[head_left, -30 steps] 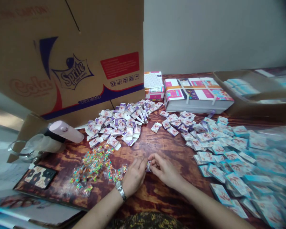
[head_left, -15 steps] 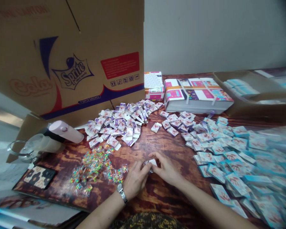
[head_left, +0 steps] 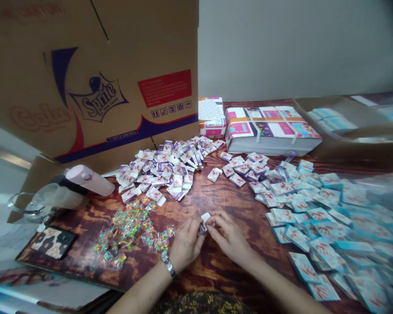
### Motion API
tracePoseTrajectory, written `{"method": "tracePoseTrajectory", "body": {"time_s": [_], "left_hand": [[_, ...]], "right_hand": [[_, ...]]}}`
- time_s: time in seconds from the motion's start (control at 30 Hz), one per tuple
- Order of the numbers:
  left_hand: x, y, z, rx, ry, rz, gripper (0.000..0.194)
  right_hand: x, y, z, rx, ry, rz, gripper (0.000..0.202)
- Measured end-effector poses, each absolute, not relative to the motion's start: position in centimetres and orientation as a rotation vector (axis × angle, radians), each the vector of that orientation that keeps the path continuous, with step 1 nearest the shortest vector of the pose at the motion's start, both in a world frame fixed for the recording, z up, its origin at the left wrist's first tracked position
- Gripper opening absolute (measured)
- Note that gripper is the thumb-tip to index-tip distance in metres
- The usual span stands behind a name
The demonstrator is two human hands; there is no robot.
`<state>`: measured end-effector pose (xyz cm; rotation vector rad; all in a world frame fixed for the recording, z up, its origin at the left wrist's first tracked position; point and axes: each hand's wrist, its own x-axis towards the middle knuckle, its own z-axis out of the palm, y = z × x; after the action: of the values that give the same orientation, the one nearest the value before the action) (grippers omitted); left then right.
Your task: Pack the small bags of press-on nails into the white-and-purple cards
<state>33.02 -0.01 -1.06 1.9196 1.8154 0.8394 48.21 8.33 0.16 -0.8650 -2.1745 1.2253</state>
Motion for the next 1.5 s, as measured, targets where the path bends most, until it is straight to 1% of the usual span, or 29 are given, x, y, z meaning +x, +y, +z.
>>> {"method": "tracePoseTrajectory", "body": {"time_s": [0.07,0.17,0.2,0.33,0.4,0.6,0.7,0.83,0.9,1.1,1.17,1.37,1.5], "left_hand": [[33.3,-0.1,-1.3,1.917,1.815,0.859,0.031],[33.4,-0.3,-1.6,1.942,1.829,0.874,0.034],[33.4,-0.3,-1.7,1.962,1.838,0.867,0.037],[33.0,-0.5,-2.0,2.035,1.917,0.831,0.042],[32.9,-0.6,-2.2,2.057,1.956,0.819,0.042],[33.3,-0.9,-2.7,2.042,2.011,0.802,0.044],[33.5,-1.1,-3.0,2.004,2.058,0.818,0.047],[33.6,-1.1,-3.4,2.002,2.109,0.806,0.052],[33.7,-1.0,-3.3,2.012,2.14,0.804,0.055],[33.9,-0.3,-2.5,1.933,2.159,0.814,0.058],[34.0,-0.2,-2.6,1.899,2.153,0.81,0.06],[34.6,0.3,-3.3,1.929,2.093,0.831,0.067],[34.8,1.0,-3.0,1.971,2.039,0.835,0.068]], "right_hand": [[47.7,8.1,-0.3,-0.958,-2.098,1.251,0.011],[47.0,7.6,-0.7,-1.098,-1.947,1.329,0.027],[46.9,7.4,-0.7,-1.108,-1.912,1.362,0.029],[46.7,6.8,-0.1,-1.013,-1.92,1.401,0.02],[46.6,6.7,0.1,-0.992,-1.911,1.412,0.02],[45.8,6.8,-0.7,-1.025,-1.716,1.583,0.019],[45.6,6.8,-0.8,-1.06,-1.764,1.507,0.015],[45.7,6.5,-0.4,-1.109,-1.897,1.295,0.014],[45.8,6.1,-0.2,-1.086,-1.965,1.213,0.018],[46.1,4.4,-1.2,-0.909,-2.042,1.003,0.04],[46.3,4.4,-1.6,-0.892,-2.051,1.015,0.041],[46.7,5.9,-1.7,-0.987,-2.007,1.194,0.035],[46.7,8.9,-2.0,-0.962,-2.006,1.277,0.029]]}}
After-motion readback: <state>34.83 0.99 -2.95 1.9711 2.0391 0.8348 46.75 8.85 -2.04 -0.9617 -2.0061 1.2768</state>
